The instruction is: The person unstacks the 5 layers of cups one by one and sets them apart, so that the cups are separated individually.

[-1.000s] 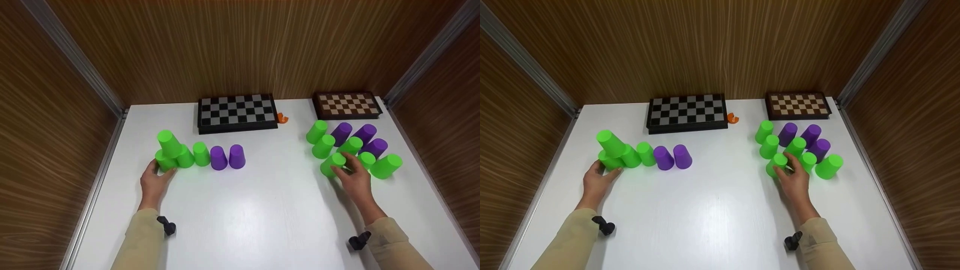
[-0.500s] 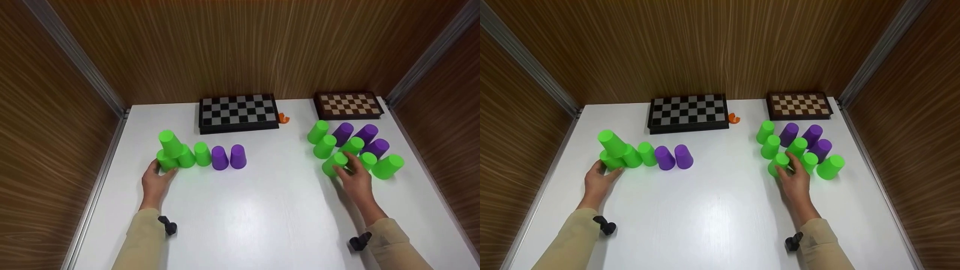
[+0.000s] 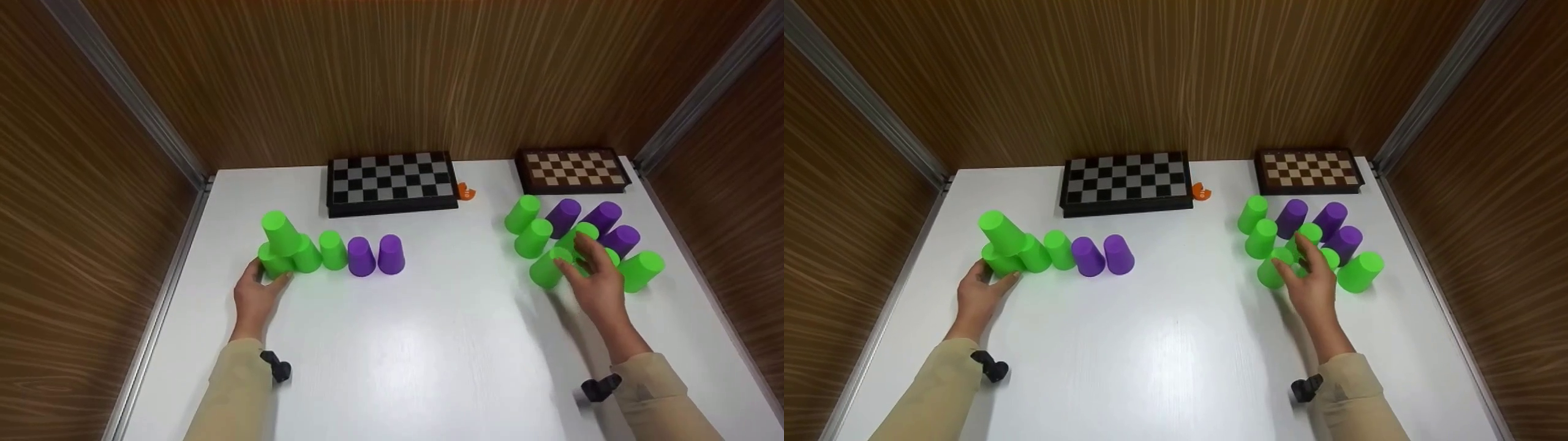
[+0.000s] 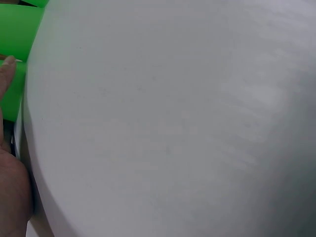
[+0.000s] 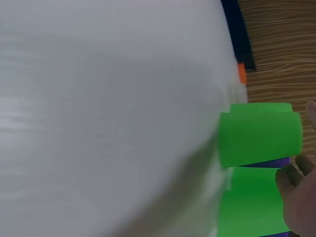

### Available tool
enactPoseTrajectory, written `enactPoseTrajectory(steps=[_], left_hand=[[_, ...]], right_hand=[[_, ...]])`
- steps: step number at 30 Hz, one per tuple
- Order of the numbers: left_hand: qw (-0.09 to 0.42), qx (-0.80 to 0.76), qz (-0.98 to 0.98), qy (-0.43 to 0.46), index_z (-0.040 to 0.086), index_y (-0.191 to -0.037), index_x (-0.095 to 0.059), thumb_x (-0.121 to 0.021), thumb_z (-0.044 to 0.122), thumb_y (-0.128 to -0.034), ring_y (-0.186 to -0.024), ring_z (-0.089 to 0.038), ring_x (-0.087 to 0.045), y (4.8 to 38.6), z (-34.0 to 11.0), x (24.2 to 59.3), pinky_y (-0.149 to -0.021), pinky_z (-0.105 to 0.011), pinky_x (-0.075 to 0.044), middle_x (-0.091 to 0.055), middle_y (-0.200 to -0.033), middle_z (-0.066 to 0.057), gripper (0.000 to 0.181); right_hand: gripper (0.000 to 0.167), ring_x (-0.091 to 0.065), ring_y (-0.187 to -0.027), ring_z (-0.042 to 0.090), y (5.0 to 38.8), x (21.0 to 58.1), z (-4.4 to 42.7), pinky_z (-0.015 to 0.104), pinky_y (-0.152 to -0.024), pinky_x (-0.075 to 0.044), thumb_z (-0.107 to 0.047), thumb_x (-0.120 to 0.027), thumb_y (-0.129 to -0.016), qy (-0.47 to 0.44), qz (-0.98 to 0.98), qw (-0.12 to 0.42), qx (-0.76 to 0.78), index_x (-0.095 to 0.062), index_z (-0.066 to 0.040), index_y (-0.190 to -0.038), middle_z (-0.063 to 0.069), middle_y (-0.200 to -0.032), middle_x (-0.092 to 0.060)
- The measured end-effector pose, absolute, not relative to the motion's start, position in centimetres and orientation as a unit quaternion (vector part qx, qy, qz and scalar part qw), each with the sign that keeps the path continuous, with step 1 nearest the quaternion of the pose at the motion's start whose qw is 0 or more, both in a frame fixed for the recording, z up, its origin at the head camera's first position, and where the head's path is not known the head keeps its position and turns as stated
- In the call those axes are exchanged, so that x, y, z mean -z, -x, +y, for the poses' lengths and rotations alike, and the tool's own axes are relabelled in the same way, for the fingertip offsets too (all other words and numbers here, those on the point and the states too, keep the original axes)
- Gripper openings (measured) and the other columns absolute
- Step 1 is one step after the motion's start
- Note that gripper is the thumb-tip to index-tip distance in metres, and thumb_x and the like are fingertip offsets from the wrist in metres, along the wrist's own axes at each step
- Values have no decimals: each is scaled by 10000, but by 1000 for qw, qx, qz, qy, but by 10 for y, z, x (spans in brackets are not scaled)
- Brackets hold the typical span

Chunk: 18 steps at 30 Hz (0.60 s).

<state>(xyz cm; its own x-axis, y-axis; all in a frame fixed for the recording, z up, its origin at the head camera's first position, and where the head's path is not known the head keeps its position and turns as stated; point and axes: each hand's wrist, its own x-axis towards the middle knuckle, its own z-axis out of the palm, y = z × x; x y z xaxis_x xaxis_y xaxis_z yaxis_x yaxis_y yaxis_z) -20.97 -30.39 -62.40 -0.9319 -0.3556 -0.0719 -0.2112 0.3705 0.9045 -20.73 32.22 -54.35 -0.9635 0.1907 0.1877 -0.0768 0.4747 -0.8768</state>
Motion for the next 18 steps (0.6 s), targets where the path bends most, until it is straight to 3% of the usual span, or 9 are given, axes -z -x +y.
enactPoseTrajectory(steps=[7,18], left_hand=[[64,534,-825,-174,27,-1584,-456,-857,222,-929,-1543,-349,-371,210,-305,625,-1287,-420,-316,-444,-1636,-190,793],[59,521,-834,-173,44,-1584,-460,-851,255,-936,-1539,-346,-380,208,-304,622,-1287,-433,-316,-457,-1630,-180,786]], right_hand=[[668,-533,-1426,202,220,501,309,320,-1178,-470,-10,-790,-952,13,-839,180,-514,-509,-57,-1556,157,-1524,-581],[651,-535,-1425,252,257,445,222,390,-1202,-454,-12,-801,-940,-90,-818,189,-535,-529,-46,-1530,114,-1527,-584]])
